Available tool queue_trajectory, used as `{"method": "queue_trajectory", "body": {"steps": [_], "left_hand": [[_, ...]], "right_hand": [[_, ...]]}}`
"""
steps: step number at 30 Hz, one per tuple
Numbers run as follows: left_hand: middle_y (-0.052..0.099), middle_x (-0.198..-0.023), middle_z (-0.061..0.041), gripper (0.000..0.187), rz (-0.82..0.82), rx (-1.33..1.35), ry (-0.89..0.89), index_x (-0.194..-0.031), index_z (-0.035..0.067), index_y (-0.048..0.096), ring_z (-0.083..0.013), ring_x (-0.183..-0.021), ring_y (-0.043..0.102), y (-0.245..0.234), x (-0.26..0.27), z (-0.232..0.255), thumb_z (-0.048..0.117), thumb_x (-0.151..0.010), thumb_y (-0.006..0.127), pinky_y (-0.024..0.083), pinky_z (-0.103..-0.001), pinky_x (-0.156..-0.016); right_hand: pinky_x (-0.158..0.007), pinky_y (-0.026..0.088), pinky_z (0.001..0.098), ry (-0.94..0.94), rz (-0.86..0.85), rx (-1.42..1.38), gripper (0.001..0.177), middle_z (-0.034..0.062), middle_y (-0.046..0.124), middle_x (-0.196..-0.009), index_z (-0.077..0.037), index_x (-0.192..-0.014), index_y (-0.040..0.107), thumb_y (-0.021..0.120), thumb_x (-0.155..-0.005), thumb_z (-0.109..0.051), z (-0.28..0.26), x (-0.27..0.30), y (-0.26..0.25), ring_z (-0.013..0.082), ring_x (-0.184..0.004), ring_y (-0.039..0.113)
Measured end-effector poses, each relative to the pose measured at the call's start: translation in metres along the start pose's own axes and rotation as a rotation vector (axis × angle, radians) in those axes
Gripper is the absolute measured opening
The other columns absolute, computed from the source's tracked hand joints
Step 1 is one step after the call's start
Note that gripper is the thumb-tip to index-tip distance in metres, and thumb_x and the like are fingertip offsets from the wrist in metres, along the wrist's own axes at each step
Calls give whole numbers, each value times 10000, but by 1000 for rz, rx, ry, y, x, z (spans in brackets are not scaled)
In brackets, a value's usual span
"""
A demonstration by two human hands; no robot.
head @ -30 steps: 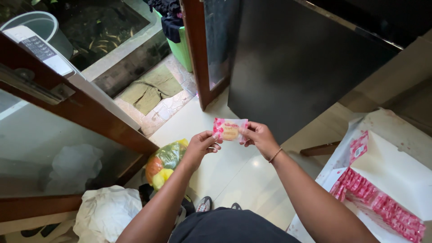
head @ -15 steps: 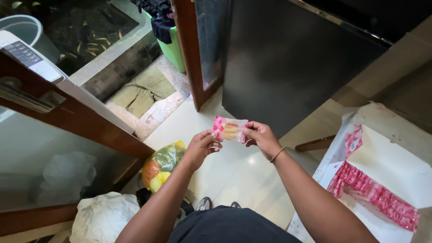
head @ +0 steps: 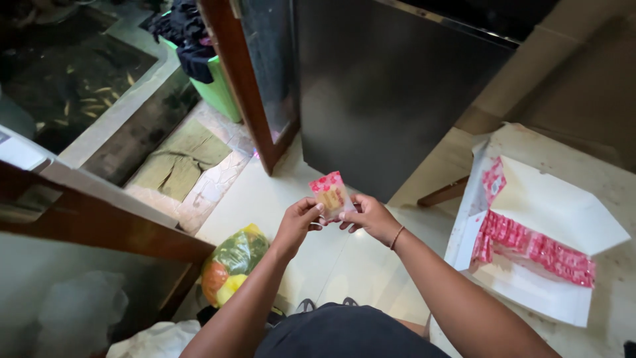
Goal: The person repeatedly takes individually wrapped snack packets from a red-and-white checkered basket, turns them over in their hands, and places them into a white cardboard box on a table. The process is repeated multiple times throughout the clip.
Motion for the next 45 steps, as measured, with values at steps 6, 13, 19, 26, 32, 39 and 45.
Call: {"method": "queue_trajectory", "body": {"steps": [6, 13, 19, 26, 32, 39, 45], "left_hand": [[723, -916, -32, 151, -72, -100, -57, -1019, 52, 667, -110, -783, 696, 6, -6, -4, 200, -992, 651, 541, -256, -717], [733, -910, -27, 158, -92, -44, -128, -1078, 115, 655, -108, -724, 669, 10, -2, 7, 216, -970, 600, 524, -261, -678], [742, -907, -9, 169, -224, -188, -198, -990, 66, 699, -84, -739, 654, 8, -10, -25, 224, -989, 639, 522, -243, -704], [691, -806, -5, 152, -477, -39, -316, -898, 101, 675, -94, -756, 660, 51, -6, -60, 196, -1013, 642, 535, -262, -727], [717, -835, -2, 136, -566, -75, -380, -909, 105, 668, -107, -743, 668, 94, -3, -64, 197, -994, 614, 541, -269, -712], [694, -857, -5, 177, -558, -230, -252, -978, 75, 689, -94, -772, 660, 126, -6, -63, 242, -1000, 634, 543, -281, -718], [730, -840, -5, 199, -603, -229, -291, -900, 57, 724, -98, -778, 656, 148, -1, -70, 221, -988, 653, 546, -281, -748]], "right_hand": [[-701, 587, 291, -46, 75, -78, 168, 70, 740, -926, -33, -1054, 620, 673, -930, -135, 18, 5, -20, 140, -801, 720], [-662, 561, 277, -34, 225, -126, 124, 34, 702, -822, -44, -1029, 619, 658, -942, -124, 36, 25, -33, 98, -712, 661], [-641, 543, 265, -29, 356, -158, 105, 17, 680, -806, -22, -992, 664, 679, -954, -120, 69, 48, -41, 77, -676, 616], [-644, 536, 255, 10, 587, -236, 126, 2, 680, -802, -34, -1043, 700, 647, -968, -120, 95, 100, -56, 77, -662, 606], [-660, 550, 264, 42, 686, -385, 152, -7, 665, -800, -42, -1061, 706, 634, -973, -144, 117, 142, -69, 84, -673, 610], [-668, 550, 270, 7, 796, -440, 173, 15, 662, -808, -13, -1048, 709, 646, -986, -162, 114, 181, -72, 106, -688, 622], [-634, 559, 289, 15, 902, -311, 235, 22, 682, -826, -2, -1050, 722, 648, -987, -217, 140, 200, -94, 117, -707, 651]]}}
Point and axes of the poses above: each hand's wrist, its own x-axis away from the middle knuckle, its own y-axis out of the palm, z = x × y, the point moved 8 cm from there along -x, towards the middle knuckle
